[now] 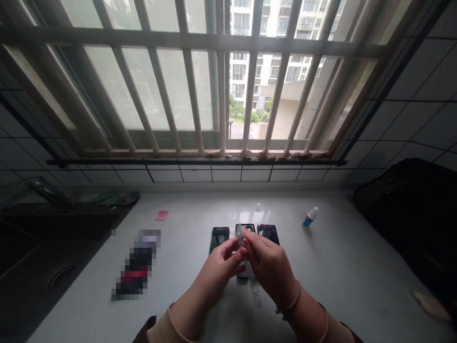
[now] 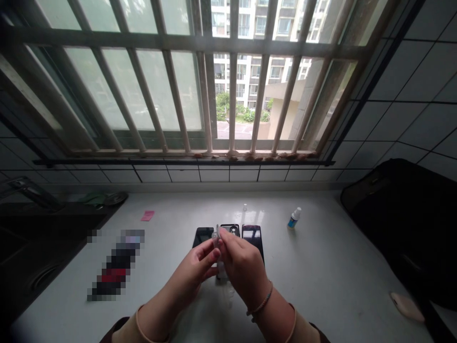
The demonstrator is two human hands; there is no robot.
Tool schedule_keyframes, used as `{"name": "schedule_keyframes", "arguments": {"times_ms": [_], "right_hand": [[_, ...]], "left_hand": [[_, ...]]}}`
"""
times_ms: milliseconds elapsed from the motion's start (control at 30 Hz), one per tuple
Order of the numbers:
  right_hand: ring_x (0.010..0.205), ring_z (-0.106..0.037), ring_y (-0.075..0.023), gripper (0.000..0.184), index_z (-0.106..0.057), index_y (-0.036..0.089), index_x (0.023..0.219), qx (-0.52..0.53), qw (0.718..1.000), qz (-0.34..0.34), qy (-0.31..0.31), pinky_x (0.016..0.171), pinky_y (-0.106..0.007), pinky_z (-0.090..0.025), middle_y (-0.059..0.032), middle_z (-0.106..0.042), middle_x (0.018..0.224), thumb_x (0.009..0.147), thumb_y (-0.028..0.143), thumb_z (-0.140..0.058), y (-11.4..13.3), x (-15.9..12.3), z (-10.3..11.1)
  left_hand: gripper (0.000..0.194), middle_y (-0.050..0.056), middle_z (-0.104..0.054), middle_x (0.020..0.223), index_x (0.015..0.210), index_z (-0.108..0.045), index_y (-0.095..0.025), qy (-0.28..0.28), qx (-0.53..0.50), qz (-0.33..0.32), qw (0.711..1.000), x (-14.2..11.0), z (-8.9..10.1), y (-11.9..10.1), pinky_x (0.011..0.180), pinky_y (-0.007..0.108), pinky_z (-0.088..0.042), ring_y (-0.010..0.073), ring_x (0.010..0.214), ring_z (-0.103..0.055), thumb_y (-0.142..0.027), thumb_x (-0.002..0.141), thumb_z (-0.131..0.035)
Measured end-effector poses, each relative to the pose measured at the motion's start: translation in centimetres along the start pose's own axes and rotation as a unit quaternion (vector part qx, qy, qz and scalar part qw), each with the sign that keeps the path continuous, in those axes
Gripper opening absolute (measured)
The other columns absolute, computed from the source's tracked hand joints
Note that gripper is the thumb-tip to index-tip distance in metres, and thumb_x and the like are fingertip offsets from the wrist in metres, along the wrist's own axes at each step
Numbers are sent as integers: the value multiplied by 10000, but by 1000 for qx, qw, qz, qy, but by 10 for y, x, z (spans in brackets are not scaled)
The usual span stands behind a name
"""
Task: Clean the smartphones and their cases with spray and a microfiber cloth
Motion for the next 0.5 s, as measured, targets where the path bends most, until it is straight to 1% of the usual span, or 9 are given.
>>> {"name": "schedule_keyframes", "arguments": {"times_ms": [67, 167, 267, 367, 433, 500], "right_hand": [[1197, -735, -247, 385, -641, 187, 1432, 8, 999, 28, 22, 1028, -379, -621, -129, -741, 1324, 1071, 221, -514, 7, -2, -8], [1185, -742, -237, 378, -643, 202, 1427, 16, 998, 38, 48, 1011, -365, -631, -122, -747, 1316, 1074, 205, -508, 9, -2, -14], [1129, -768, -240, 345, -677, 220, 1373, 20, 997, 33, 74, 1018, -394, -629, -106, -775, 1260, 1074, 203, -503, 7, -2, -17], [1071, -789, -236, 321, -706, 235, 1308, 29, 995, 33, 94, 1070, -433, -597, -72, -803, 1194, 1066, 189, -500, 5, -3, -18], [1056, -794, -234, 309, -714, 237, 1282, 41, 993, 31, 107, 1094, -440, -577, -59, -809, 1180, 1057, 189, -509, 5, -3, -18], [1059, -792, -238, 295, -722, 232, 1264, 51, 991, 26, 120, 1089, -436, -575, -60, -812, 1168, 1052, 201, -518, 6, -3, -17]], "left_hand": [[562, 211, -624, 1425, 1357, -687, -198, 11, -4, -17, 1000, -1, -3, -5, 1004, 463, -546, 381, 1292, -619, -439, 865, -810], [513, 214, -647, 1383, 1300, -702, -163, 2, -12, -32, 999, 0, 0, -9, 1005, 439, -551, 371, 1278, -630, -419, 870, -810], [496, 208, -662, 1347, 1249, -707, -145, -34, -39, -35, 998, 4, 13, -9, 994, 433, -565, 354, 1250, -645, -416, 852, -829], [473, 179, -677, 1304, 1228, -696, -152, -75, -72, -48, 993, 6, 28, -11, 959, 409, -586, 304, 1174, -677, -405, 852, -832], [442, 155, -689, 1250, 1206, -690, -152, -94, -82, -60, 990, 7, 37, -16, 926, 381, -600, 268, 1108, -695, -395, 861, -824], [436, 145, -692, 1214, 1191, -682, -146, -112, -92, -69, 987, 7, 45, -22, 901, 372, -610, 253, 1062, -705, -397, 863, -822]]}}
Point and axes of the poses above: each hand's wrist, its own x-axis towards the middle knuckle, its own z-axis out of the back of the hand, y = z × x, the point moved 9 cm from there along x, towards the middle knuckle
